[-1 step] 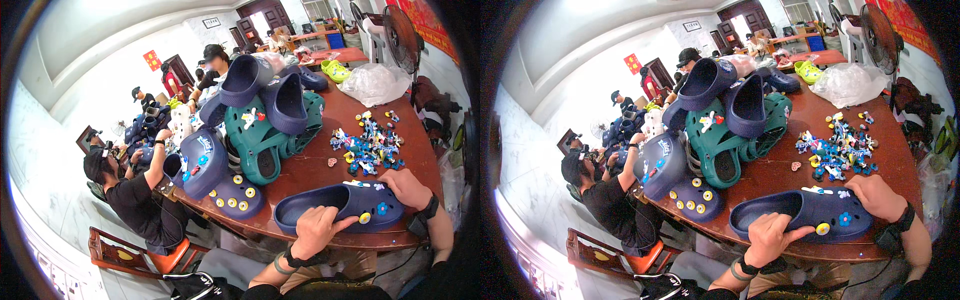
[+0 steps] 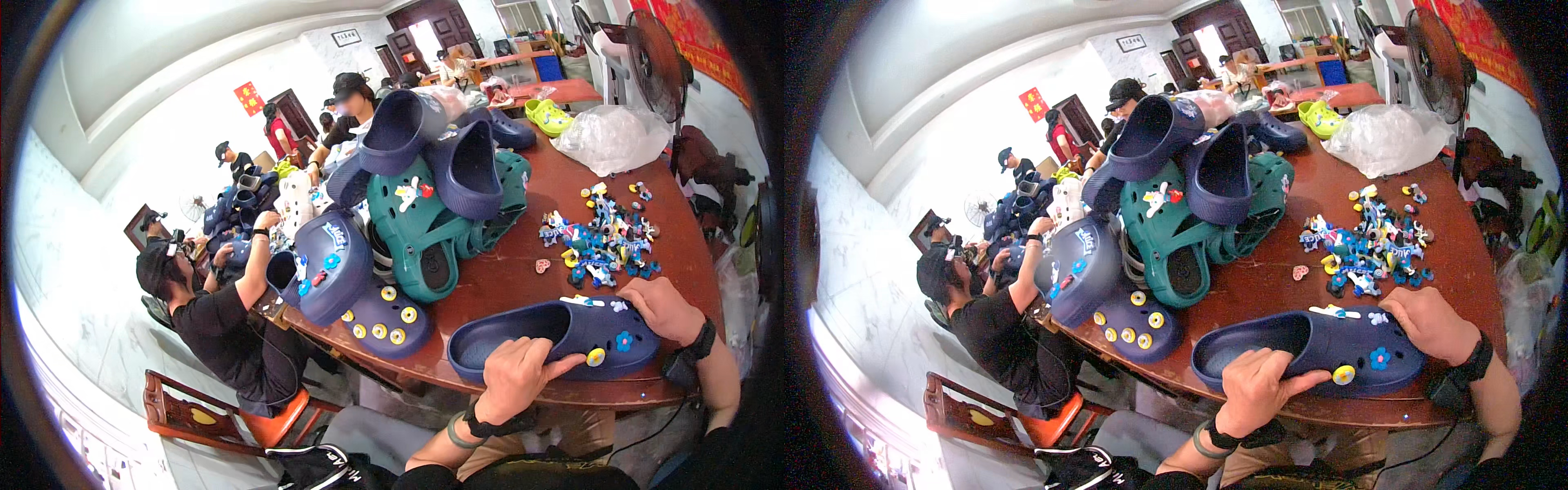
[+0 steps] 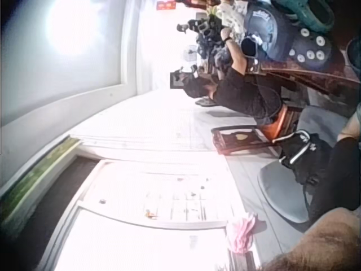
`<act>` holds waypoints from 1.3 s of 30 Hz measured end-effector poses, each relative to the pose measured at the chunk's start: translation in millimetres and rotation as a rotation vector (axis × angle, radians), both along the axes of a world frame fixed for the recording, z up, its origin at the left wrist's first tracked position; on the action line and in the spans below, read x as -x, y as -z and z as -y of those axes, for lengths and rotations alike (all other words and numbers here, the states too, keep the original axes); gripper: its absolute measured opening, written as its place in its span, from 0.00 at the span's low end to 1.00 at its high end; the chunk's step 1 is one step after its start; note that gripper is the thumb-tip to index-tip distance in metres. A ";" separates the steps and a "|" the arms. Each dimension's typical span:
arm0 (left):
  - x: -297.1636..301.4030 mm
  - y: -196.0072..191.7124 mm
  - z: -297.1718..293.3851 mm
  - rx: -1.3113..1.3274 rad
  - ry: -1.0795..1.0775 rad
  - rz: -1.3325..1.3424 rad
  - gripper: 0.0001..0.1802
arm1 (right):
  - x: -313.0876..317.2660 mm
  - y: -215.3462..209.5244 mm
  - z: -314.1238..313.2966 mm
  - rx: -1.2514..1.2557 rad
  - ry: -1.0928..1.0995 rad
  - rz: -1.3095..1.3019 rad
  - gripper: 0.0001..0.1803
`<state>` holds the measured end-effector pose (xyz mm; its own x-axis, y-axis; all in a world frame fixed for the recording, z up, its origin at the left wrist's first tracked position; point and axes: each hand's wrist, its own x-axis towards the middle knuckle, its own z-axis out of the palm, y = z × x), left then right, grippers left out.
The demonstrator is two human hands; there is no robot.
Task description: Attaching decorative charms or jibbitz to foam clogs.
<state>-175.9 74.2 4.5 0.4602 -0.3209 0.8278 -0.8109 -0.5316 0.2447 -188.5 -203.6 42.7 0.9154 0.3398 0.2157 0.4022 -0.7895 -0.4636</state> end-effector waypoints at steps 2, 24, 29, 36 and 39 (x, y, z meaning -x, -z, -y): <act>1.0 0.5 0.6 0.000 -0.009 -0.021 0.29 | -2.1 3.1 -1.0 -0.029 0.068 -0.129 0.16; -6.8 20.3 -9.2 -0.051 -0.060 -0.041 0.35 | -37.3 37.7 -3.5 -0.403 0.003 -0.052 0.18; -2.5 17.7 -9.2 -0.157 -0.153 0.068 0.33 | -40.9 33.3 3.8 -0.383 -0.101 -0.276 0.20; -1.5 1.2 -6.8 -0.134 0.009 -0.105 0.30 | -55.3 -1.7 -24.5 -0.202 -0.383 -0.458 0.32; -4.2 -0.1 -3.7 -0.111 0.017 -0.057 0.29 | -61.0 -6.0 -37.8 -0.159 -0.463 -0.417 0.31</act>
